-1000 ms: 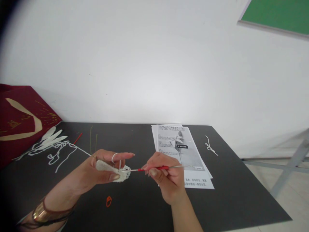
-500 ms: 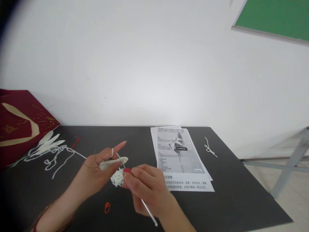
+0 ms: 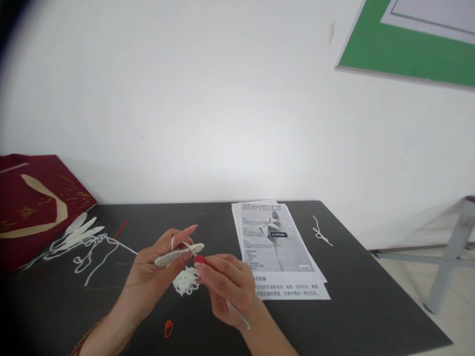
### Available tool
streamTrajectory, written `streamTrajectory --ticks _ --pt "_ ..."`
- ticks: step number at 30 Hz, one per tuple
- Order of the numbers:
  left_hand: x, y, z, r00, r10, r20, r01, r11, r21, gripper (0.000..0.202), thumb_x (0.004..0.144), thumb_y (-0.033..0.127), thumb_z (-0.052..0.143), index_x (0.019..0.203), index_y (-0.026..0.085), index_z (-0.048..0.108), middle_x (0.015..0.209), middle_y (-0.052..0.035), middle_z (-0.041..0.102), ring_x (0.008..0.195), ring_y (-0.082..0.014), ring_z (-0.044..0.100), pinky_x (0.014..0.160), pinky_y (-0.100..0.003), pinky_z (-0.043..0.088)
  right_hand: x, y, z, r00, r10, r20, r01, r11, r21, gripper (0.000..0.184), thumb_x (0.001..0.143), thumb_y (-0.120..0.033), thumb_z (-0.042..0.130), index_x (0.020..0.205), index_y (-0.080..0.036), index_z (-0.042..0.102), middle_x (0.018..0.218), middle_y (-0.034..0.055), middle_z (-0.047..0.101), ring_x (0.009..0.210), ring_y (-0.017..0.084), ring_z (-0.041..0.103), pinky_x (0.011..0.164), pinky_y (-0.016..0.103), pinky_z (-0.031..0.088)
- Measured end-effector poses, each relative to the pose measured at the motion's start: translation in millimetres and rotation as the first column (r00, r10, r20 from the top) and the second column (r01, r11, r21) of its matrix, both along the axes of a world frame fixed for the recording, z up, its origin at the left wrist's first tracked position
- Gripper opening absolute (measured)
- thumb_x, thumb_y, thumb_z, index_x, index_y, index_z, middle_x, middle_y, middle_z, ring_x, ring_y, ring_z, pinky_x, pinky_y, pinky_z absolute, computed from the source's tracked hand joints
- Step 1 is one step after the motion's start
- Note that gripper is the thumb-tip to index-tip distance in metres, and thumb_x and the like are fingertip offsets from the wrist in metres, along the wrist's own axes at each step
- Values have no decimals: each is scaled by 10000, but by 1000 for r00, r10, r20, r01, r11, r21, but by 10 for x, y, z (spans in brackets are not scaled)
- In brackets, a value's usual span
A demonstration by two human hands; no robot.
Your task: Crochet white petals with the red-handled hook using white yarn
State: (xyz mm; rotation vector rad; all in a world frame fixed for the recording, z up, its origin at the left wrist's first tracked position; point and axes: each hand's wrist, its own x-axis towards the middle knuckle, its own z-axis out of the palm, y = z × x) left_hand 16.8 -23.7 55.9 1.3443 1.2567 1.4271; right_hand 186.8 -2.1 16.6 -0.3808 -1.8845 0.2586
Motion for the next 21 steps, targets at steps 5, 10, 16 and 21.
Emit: streamTrajectory --ticks 5,10,16,21 --pt "-48 -1 -14 984 -52 168 64 995 -73 345 745 245 754 1085 303 740 735 13 550 656 -113 483 578 -220 382 -19 -25 22 997 25 -75 -27 999 -29 474 815 -7 552 1236 -218 610 977 117 738 828 213 687 648 343 591" --pt "-48 -14 9 929 -43 368 134 965 -225 442 677 235 814 1109 271 730 693 17 564 614 -99 485 556 -218 367 9 -36 45 999 15 -50 -14 1000 5 465 837 -42 524 1259 -224 594 981 115 745 825 223 700 627 342 602" --pt "-55 29 85 866 -117 485 249 944 -218 496 664 195 818 1146 245 711 688 6 619 709 -138 561 684 -257 424 35 -38 51 997 24 -67 -24 1000 -6 479 821 -23 511 1245 -225 608 988 116 747 816 225 703 581 324 601" --pt "-198 86 71 857 -251 450 365 913 -185 474 672 196 805 1134 255 719 824 -23 660 761 -150 571 712 -269 423 45 -42 27 996 36 -83 -34 999 32 492 807 -7 515 1251 -198 604 998 122 741 844 224 699 648 342 610"
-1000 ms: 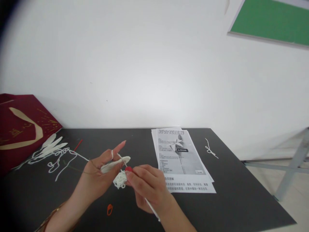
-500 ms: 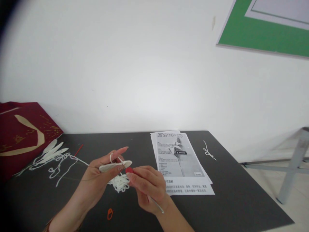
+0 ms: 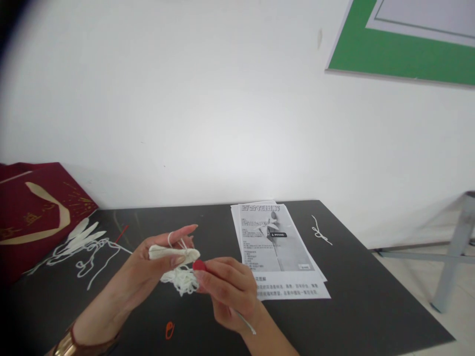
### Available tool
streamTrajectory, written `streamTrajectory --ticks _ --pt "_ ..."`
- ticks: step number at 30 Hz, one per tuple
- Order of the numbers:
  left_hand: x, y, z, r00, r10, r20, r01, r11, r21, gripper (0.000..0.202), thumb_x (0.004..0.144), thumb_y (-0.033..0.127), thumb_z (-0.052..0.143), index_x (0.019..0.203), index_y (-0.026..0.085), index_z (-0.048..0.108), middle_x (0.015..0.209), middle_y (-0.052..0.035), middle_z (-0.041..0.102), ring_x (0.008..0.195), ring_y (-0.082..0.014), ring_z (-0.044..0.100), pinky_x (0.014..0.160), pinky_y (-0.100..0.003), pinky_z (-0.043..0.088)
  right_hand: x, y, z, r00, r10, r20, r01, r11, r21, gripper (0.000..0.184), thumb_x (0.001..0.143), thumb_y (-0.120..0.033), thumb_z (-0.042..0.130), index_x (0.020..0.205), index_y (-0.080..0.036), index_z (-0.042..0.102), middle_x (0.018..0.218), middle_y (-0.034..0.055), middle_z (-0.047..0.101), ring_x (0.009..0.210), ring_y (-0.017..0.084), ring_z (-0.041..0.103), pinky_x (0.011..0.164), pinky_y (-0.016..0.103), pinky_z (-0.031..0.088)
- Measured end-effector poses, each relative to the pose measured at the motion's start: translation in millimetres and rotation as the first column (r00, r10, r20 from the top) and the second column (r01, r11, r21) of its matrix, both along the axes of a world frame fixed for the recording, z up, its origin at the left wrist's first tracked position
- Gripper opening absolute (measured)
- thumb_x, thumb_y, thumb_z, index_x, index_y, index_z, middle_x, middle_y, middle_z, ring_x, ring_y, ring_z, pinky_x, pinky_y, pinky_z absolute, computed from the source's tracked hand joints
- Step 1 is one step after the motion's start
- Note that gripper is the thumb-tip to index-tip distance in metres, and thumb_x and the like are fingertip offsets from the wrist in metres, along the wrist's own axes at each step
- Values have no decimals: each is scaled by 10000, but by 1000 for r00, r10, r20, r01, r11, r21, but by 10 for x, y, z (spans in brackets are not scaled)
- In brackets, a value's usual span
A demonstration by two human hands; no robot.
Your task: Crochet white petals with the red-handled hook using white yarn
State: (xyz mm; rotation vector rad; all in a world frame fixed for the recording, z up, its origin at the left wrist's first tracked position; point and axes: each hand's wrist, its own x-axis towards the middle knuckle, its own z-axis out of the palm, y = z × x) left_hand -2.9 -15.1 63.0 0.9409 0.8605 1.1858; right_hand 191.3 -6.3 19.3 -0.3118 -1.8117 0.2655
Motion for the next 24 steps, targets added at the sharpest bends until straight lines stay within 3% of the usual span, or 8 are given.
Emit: streamTrajectory --ticks 6,8,10,12,14,16,19,24 --pt "-379 138 -67 946 -321 47 315 943 111 583 636 308 801 1201 232 680 1107 -108 634 922 -248 577 749 -333 455 32 10 -47 994 -19 107 11 997 72 524 814 -18 497 1312 -172 548 1048 133 730 942 236 684 724 370 617" --pt "-476 188 -14 910 -388 -142 409 896 174 584 687 230 773 1251 293 636 1145 -109 632 976 -258 579 790 -361 459 43 20 -53 991 -27 132 15 996 90 510 827 -33 482 1318 -158 537 1040 137 732 946 235 686 737 370 618" --pt "-499 211 80 865 -353 -356 466 828 312 540 712 161 752 1205 362 657 1162 -92 640 994 -247 570 812 -379 456 52 28 -54 984 -39 174 17 992 126 482 846 -52 469 1316 -131 533 1022 147 735 959 241 685 754 375 616" --pt "-440 196 174 829 -216 -516 452 801 392 557 732 141 731 1221 389 638 1153 -72 638 985 -239 559 839 -396 451 57 33 -49 976 -63 208 28 986 167 443 865 -70 464 1298 -111 542 998 150 739 970 246 682 770 382 615" --pt "-325 151 229 778 -46 -626 332 876 349 603 782 171 689 1341 339 538 922 -50 637 822 -199 564 719 -332 470 55 35 -42 975 -84 206 43 980 194 402 873 -73 470 1263 -94 566 984 151 740 976 244 680 778 377 614" --pt "-201 97 231 794 68 -604 190 916 353 532 819 203 654 1330 316 557 789 -16 599 695 -160 526 628 -283 443 48 36 -33 980 -89 179 51 977 208 370 879 -64 466 1229 -75 586 980 156 737 988 240 674 786 371 611" --pt "-63 35 172 872 101 -479 23 969 247 545 792 247 703 1317 306 569 753 9 587 616 -119 464 558 -239 381 36 37 -23 987 -78 138 49 979 200 376 895 -60 427 1238 -66 582 998 162 731 1007 237 666 784 369 609" --pt "49 -3 69 955 148 -256 -120 986 119 613 756 240 759 1320 355 548 671 63 537 553 -67 392 539 -203 316 29 43 -33 994 -63 89 52 990 129 409 862 -24 481 1248 -107 589 1034 154 720 951 227 679 749 352 616"
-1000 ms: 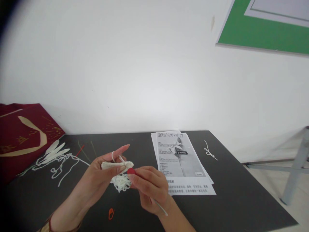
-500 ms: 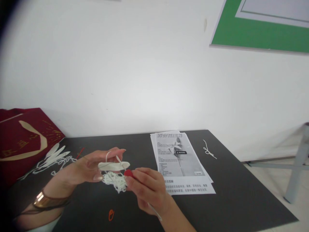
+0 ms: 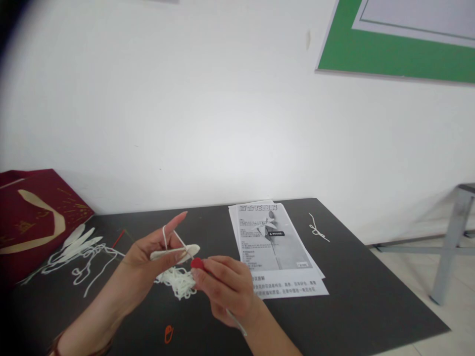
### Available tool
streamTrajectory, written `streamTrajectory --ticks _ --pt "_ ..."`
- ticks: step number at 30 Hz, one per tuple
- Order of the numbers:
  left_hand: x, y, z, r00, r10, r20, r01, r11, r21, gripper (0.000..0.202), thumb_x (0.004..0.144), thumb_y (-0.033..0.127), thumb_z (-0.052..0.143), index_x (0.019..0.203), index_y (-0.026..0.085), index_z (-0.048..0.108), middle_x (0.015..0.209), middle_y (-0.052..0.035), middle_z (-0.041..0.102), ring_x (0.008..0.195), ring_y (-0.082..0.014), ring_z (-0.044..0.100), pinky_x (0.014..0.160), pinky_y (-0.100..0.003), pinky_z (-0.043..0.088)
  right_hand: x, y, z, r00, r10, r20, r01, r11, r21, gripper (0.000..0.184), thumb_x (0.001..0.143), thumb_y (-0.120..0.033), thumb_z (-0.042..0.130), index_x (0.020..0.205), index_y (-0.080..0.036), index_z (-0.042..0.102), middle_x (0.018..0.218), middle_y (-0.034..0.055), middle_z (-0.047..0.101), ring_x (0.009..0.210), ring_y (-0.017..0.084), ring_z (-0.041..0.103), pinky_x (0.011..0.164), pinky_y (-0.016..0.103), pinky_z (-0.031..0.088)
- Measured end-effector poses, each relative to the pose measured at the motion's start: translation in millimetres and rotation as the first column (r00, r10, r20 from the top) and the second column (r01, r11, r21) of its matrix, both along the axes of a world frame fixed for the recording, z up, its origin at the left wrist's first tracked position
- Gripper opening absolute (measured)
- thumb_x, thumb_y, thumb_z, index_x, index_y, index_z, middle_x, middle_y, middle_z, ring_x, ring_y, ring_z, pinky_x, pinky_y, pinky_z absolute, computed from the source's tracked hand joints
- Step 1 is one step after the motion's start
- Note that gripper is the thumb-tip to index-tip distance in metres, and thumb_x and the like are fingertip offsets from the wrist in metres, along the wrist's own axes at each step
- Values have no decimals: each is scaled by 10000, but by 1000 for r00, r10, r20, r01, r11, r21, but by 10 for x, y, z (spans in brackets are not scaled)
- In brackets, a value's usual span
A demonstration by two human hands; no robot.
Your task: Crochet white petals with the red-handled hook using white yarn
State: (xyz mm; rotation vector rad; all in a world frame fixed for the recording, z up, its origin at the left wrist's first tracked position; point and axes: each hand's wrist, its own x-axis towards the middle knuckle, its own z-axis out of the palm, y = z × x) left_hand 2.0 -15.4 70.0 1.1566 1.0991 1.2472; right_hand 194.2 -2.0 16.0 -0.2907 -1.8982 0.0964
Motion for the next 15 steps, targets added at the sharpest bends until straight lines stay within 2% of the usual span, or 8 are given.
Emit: streamTrajectory --ticks 4,7,9,12,15 --pt "54 11 -39 976 -8 216 14 1000 -25 651 750 179 760 1334 353 532 661 67 540 588 -65 451 592 -195 354 8 14 -21 999 25 -28 -26 1000 -8 420 860 -24 481 1256 -116 588 1036 153 716 942 226 678 729 354 621" --pt "75 34 -68 918 -66 390 100 993 -66 659 734 134 756 1336 293 543 695 47 584 624 -71 501 661 -207 397 21 10 -10 1000 -10 -9 10 1000 0 400 886 -56 463 1259 -133 585 1024 142 721 958 230 680 720 351 627" --pt "86 43 -89 888 -82 452 136 987 -89 641 723 118 752 1322 243 563 700 37 591 627 -73 514 664 -209 406 24 -6 15 998 -62 29 61 997 39 373 898 -71 458 1243 -122 590 997 140 728 982 232 675 752 359 624" --pt "113 36 -113 905 -43 423 82 994 -73 631 733 130 746 1328 214 554 684 43 566 618 -73 504 639 -204 405 4 -41 59 983 -160 87 148 981 129 301 885 -78 504 1156 -95 633 929 139 739 934 227 684 812 376 610" --pt "136 15 -143 974 62 219 -74 996 44 669 764 180 737 1380 249 484 664 62 519 576 -68 439 561 -192 366 -35 -70 73 966 -231 115 212 964 159 263 839 -64 592 1093 -86 657 865 127 742 808 205 690 811 368 605"
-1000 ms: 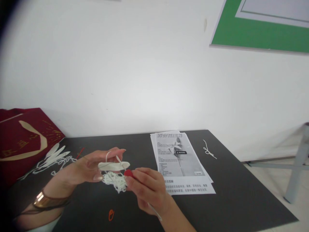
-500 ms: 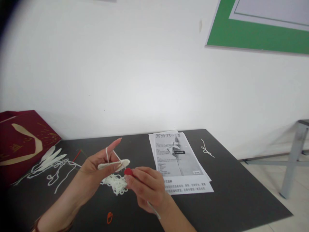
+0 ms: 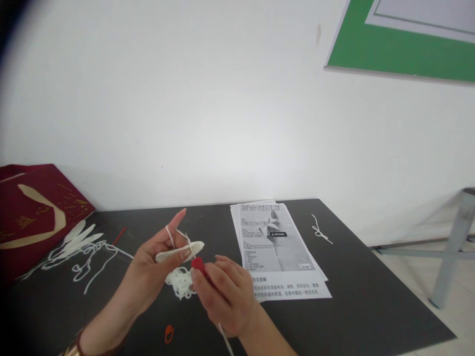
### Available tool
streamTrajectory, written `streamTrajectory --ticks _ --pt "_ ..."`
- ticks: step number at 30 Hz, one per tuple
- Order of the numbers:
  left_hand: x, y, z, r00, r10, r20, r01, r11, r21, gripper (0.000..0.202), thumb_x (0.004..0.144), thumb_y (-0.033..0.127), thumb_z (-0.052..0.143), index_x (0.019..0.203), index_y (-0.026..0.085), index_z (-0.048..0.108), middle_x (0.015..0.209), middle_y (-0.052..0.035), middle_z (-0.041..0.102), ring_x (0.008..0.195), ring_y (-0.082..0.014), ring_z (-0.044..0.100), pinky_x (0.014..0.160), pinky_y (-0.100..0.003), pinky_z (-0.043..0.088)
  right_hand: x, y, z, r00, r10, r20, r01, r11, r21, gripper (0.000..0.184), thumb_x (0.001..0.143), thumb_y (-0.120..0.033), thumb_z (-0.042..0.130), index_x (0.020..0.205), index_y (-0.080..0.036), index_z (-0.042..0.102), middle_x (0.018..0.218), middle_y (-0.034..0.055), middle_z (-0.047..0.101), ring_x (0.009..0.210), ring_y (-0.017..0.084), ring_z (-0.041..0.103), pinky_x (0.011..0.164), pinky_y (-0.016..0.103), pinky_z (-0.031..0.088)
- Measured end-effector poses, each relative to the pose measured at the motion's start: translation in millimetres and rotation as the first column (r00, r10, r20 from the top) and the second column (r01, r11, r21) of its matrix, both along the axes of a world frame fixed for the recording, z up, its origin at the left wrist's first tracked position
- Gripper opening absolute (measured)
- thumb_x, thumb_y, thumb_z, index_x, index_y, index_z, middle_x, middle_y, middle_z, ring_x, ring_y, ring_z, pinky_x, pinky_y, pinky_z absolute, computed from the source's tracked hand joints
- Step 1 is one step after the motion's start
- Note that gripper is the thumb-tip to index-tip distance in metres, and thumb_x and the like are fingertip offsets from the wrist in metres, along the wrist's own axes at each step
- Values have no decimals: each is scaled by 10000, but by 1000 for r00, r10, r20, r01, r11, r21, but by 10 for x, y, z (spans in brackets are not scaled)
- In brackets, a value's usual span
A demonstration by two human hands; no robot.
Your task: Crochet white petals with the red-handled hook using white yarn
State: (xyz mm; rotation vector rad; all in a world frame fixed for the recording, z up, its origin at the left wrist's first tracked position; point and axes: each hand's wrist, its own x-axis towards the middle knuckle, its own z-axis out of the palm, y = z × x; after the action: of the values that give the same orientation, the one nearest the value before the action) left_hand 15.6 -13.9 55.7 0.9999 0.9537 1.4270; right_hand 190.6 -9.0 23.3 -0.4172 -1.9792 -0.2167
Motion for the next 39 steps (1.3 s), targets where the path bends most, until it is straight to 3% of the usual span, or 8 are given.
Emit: streamTrajectory --ticks 4,11,15,18,25,32,36,39 --pt "-32 -4 -79 951 76 -299 -35 989 140 664 817 239 684 1423 255 412 677 53 502 561 -88 405 512 -213 341 -25 -9 -25 999 31 -19 -32 998 -61 350 819 -25 588 1163 -82 620 898 133 732 811 210 679 738 345 602" --pt "-147 37 -122 909 -47 -414 86 994 74 619 836 282 657 1405 276 412 686 57 454 522 -84 343 480 -220 292 16 -9 40 983 140 -119 -165 958 -234 403 811 17 535 1181 -134 589 849 99 699 703 181 608 565 301 529" --pt "-219 74 -78 893 -125 -432 154 987 32 307 820 272 673 1120 220 631 697 40 502 505 -70 347 499 -221 293 73 -6 122 969 170 -182 -225 911 -346 335 808 4 551 1095 -153 622 819 82 681 672 171 585 550 294 482" --pt "-273 97 -50 882 -221 -416 235 972 -17 113 806 251 685 890 176 674 695 26 549 483 -57 338 507 -223 297 139 10 138 951 179 -251 -280 845 -456 269 828 -36 558 1037 -179 647 805 61 666 676 165 585 563 290 464" --pt "-290 70 -62 912 -368 -184 346 928 -137 359 712 240 766 1065 216 707 622 36 559 505 -100 438 549 -255 348 225 44 59 849 136 -511 -474 623 -622 139 894 -206 573 930 -206 707 725 39 646 647 166 587 549 288 448" --pt "-300 36 -74 885 -437 -159 416 897 -149 399 713 212 760 1109 220 715 634 11 610 502 -118 470 630 -299 397 168 116 92 607 -18 -794 -740 351 -574 162 846 -296 660 774 -168 729 620 28 644 461 111 542 407 222 466" --pt "-272 14 -23 900 -346 -264 342 938 -65 137 737 232 738 862 191 778 619 -12 608 510 -119 466 582 -287 393 64 198 95 495 -225 -839 -839 126 -529 184 760 -313 748 694 -146 713 539 2 640 363 75 490 322 174 476" --pt "-226 -8 -42 933 -184 -310 199 980 17 344 755 219 724 1098 238 729 648 7 573 502 -103 417 482 -243 330 -13 240 60 437 -349 -829 -888 -19 -460 200 723 -312 782 701 -125 716 485 -22 613 348 61 493 324 148 491"
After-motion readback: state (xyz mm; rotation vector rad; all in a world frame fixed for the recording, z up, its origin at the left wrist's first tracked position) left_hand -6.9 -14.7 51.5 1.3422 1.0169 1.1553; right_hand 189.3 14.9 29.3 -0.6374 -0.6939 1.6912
